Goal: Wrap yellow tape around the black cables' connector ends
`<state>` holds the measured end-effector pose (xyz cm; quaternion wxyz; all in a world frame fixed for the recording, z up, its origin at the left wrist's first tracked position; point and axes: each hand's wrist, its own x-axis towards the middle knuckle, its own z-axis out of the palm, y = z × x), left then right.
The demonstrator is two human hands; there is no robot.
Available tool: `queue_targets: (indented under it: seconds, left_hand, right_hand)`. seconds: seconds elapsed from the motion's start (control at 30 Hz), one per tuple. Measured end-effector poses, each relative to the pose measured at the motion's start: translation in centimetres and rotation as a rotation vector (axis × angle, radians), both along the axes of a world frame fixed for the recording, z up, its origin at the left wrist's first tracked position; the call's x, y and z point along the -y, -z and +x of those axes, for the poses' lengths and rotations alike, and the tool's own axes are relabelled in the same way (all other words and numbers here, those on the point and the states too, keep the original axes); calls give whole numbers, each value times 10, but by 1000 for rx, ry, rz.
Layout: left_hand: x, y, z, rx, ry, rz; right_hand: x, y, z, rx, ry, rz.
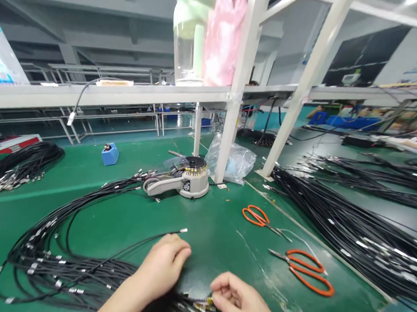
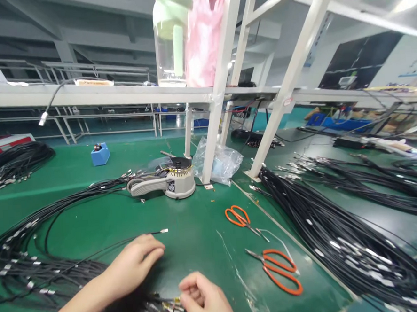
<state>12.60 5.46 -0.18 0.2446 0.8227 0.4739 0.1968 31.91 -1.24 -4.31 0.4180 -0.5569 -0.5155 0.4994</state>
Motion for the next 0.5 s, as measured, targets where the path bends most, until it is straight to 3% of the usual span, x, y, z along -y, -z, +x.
queue_targets:
  seconds: [0.1,0.23,0.33,0.4,0.5]
  left_hand:
    - [-33,17,-4,-181,-213,147]
    - [-57,34,4,-194,-247,144]
    - [-55,29,9,-146,-248,133]
    - [-46,20,7,-45,-259,115]
    - [-21,12,-3,343,-327,58]
  right_hand:
    - [-19,0,15,112,10,23]
    - [-76,-41,24,-191,207,20]
    - [-134,-70,16,-314,311,-30]
    - [-171,-79,3,-368,348,-85]
    - [-214,-83,-21,-455,359,-170]
